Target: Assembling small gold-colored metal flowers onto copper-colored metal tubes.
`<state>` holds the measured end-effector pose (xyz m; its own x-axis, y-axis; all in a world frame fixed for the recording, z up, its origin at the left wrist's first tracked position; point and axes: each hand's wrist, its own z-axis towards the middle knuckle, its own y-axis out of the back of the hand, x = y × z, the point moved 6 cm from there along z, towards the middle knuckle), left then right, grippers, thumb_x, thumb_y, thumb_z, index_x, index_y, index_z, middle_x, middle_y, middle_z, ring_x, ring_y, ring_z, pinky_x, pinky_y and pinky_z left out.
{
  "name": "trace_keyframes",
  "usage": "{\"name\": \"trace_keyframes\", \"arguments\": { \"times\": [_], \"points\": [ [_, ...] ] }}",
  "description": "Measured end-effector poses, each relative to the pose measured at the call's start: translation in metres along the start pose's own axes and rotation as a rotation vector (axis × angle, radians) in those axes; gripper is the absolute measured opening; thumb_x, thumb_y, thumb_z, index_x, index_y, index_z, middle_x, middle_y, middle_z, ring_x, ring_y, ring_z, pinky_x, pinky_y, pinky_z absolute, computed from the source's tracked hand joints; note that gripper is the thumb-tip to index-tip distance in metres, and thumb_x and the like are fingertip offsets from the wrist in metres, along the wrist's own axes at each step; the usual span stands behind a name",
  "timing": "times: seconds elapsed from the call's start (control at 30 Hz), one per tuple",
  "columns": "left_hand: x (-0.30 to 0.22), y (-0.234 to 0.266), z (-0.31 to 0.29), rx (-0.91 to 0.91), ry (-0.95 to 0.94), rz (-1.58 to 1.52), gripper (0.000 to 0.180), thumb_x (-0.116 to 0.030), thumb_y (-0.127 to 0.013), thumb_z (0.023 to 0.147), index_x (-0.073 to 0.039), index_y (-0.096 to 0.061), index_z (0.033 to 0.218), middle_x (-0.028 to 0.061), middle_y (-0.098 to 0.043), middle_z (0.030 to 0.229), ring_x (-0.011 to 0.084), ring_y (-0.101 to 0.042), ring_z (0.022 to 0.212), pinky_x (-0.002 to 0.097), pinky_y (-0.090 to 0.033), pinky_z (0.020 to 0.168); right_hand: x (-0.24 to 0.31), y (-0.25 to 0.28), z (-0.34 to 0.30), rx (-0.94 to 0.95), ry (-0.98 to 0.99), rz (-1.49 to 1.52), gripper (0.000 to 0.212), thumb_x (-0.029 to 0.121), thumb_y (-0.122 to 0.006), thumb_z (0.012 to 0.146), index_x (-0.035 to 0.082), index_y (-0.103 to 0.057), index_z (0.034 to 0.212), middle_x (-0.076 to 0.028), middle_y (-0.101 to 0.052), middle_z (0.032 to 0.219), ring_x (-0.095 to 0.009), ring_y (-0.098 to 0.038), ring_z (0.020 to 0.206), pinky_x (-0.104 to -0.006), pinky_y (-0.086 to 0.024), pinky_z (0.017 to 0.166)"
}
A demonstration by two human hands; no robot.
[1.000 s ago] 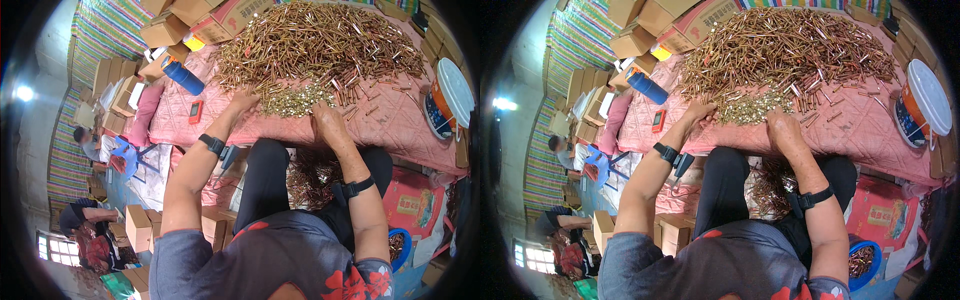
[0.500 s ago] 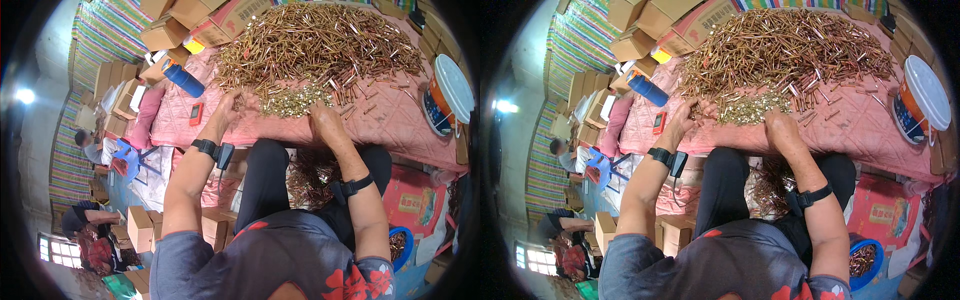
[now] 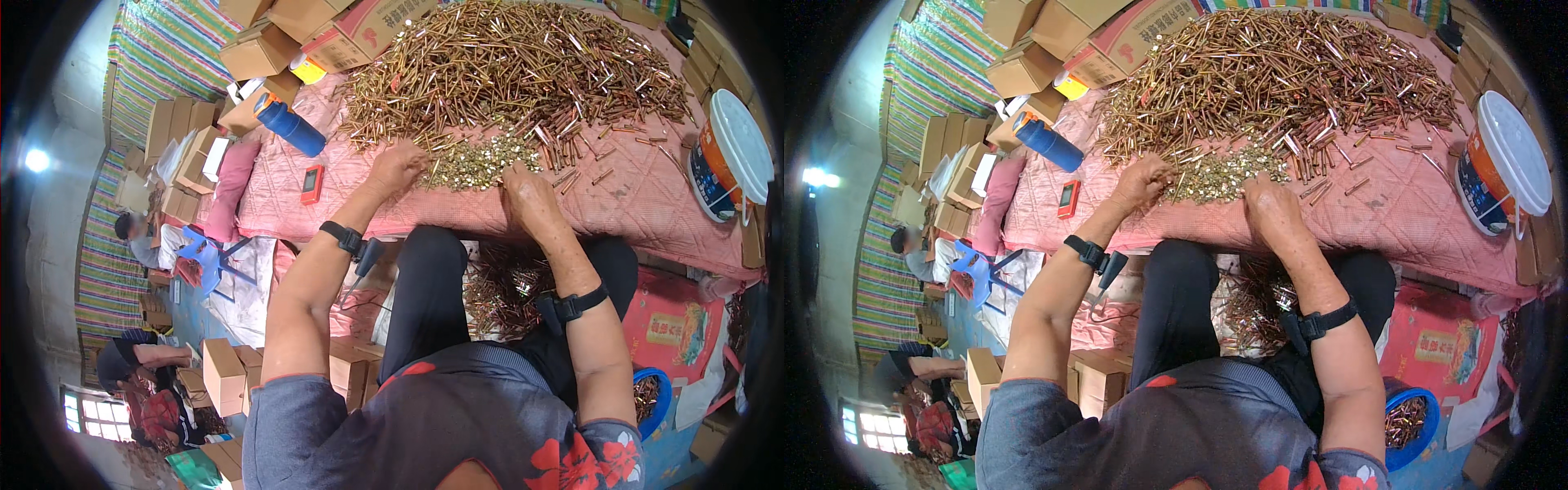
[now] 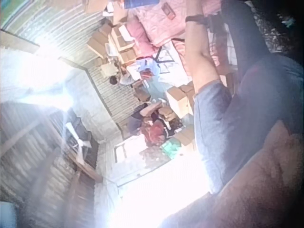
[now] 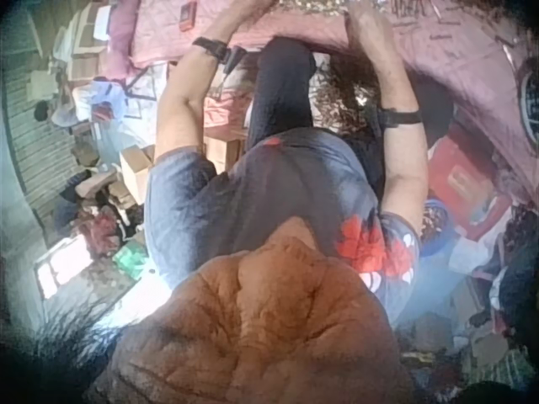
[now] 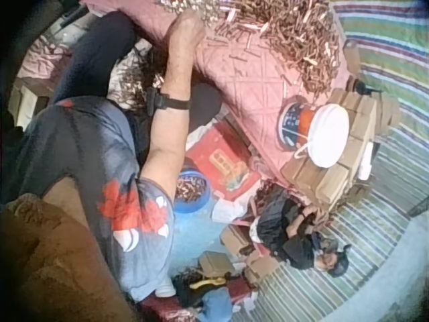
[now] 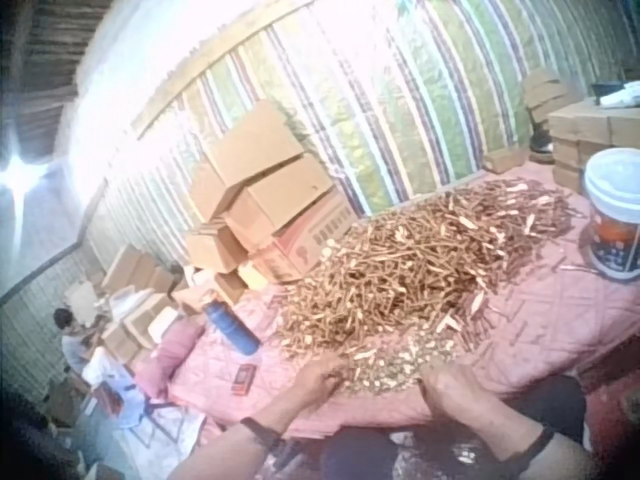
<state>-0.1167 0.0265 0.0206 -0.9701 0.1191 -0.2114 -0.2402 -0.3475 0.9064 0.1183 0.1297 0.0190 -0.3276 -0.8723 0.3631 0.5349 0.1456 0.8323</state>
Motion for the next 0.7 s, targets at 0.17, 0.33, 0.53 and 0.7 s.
{"name": "trace_keyframes", "arguments": {
  "times": [0.17,0.33,0.53,0.7],
  "points": [
    [0.022,0.008,-0.001,-0.293,0.667,-0.840,0.012,-0.015,-0.060,0.091,-0.004,-0.057,0.092,0.0019,-0.057,0.067,0.0083,-0.055,0.056,0.0213,-0.046,0.047,-0.006,-0.003,-0.002,0.008,-0.016,-0.027,0.004,0.004,-0.055,0.078,0.001,-0.056,0.079,-0.020,-0.057,0.084,-0.037,-0.063,0.072,-0.0464,-0.051,0.064],
    [0.019,0.018,-0.015,-0.064,0.783,-0.818,0.025,-0.022,-0.067,0.088,0.000,-0.059,0.098,0.0038,-0.064,0.083,0.0107,-0.057,0.068,0.0254,-0.050,0.063,-0.001,-0.001,-0.001,0.000,-0.005,-0.026,0.004,0.005,-0.055,0.078,0.001,-0.057,0.080,-0.020,-0.057,0.084,-0.037,-0.063,0.072,-0.0460,-0.051,0.064],
    [-0.014,0.003,0.006,0.169,0.183,-0.134,0.030,-0.003,-0.069,0.071,-0.012,-0.060,0.098,0.0062,-0.061,0.086,0.0230,-0.062,0.079,0.0311,-0.049,0.069,-0.002,-0.003,-0.003,-0.001,0.009,-0.034,0.004,0.003,-0.055,0.078,0.000,-0.056,0.082,-0.019,-0.056,0.085,-0.036,-0.063,0.072,-0.0445,-0.051,0.064],
    [-0.037,-0.002,0.012,0.275,-0.105,0.006,0.036,0.001,-0.066,0.064,-0.011,-0.058,0.097,0.0066,-0.055,0.086,0.0290,-0.059,0.082,0.0350,-0.048,0.067,-0.001,-0.003,-0.002,0.000,0.024,-0.033,0.005,0.001,-0.054,0.077,-0.001,-0.054,0.082,-0.019,-0.054,0.085,-0.036,-0.062,0.072,-0.0435,-0.050,0.063]
  ]
}}
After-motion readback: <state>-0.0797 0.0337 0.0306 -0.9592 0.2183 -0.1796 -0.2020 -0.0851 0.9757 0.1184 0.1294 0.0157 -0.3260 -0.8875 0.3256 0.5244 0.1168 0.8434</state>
